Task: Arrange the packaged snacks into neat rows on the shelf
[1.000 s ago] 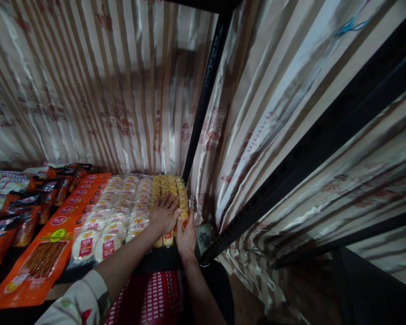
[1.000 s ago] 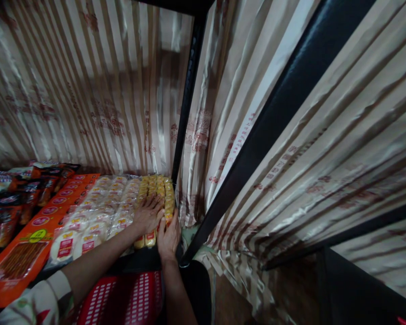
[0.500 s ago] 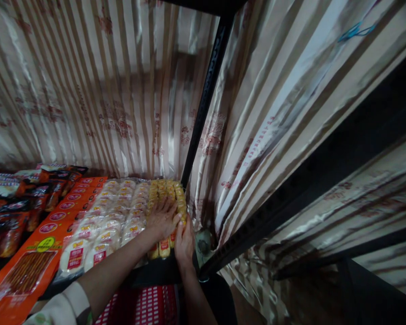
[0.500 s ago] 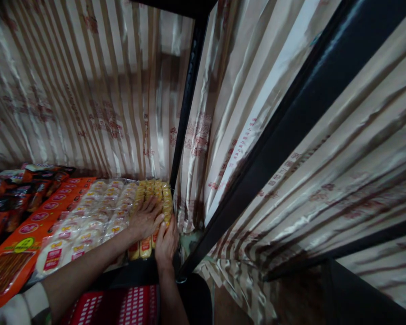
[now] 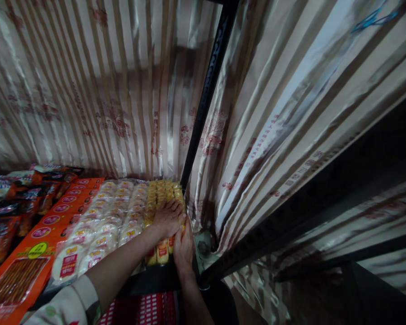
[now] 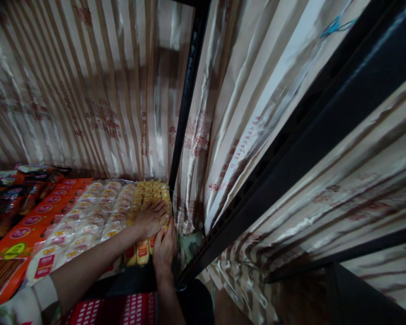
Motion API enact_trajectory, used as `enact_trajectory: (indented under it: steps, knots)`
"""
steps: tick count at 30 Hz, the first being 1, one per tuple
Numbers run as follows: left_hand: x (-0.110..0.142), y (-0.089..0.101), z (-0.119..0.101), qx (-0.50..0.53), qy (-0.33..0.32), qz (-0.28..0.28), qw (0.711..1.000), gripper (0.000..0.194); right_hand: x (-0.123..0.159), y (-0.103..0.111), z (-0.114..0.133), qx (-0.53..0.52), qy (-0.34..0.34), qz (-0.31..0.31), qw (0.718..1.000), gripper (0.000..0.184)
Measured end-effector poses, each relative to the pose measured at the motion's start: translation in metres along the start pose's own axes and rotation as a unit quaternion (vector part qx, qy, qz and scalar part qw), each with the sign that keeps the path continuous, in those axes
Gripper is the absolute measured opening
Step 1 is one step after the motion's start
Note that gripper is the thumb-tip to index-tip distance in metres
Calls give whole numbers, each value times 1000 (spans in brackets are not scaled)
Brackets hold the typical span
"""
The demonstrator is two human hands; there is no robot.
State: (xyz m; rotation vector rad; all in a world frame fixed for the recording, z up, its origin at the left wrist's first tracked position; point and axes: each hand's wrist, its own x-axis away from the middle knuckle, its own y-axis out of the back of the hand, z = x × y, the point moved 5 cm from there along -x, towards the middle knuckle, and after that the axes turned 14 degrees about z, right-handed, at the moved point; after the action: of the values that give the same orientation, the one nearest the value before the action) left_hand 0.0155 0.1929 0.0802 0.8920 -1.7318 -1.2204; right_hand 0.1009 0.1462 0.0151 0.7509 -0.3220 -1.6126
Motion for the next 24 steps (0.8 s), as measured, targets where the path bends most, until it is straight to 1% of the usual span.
enact_trajectory:
  steps: [5, 8, 10, 13, 15, 18, 21, 24]
  knots:
    - [2, 2, -1, 2, 6, 0, 1000, 51, 0, 1, -2, -1, 10, -6, 1000, 54]
    - [1, 5, -1, 6, 10, 1, 1000, 52, -1, 2, -4, -8, -4, -20, 1000, 55]
    - [-1, 10, -1, 11, 11, -8, 1000, 52, -1, 4, -4, -9, -13, -25, 1000, 56]
    - [-9, 19, -4, -2, -1, -26, 1000, 50, -3, 5, -1, -5, -8, -27, 1000, 57]
    - [-16, 22, -6, -20, -19, -26, 999, 49, -5, 5, 2, -2, -5, -29, 1000, 59]
    - [-28, 26, -9, -32, -36, -32, 998, 48, -7, 6, 4, -3, -2, -29, 1000, 61]
    - [-37, 29, -11, -46, -57, -41, 996, 42, -9, 5, 4, 0, 1, -22, 1000, 60]
    - [-44, 30, -12, -64, -74, -47, 994, 37, -10, 5, 4, 5, -10, -20, 1000, 60]
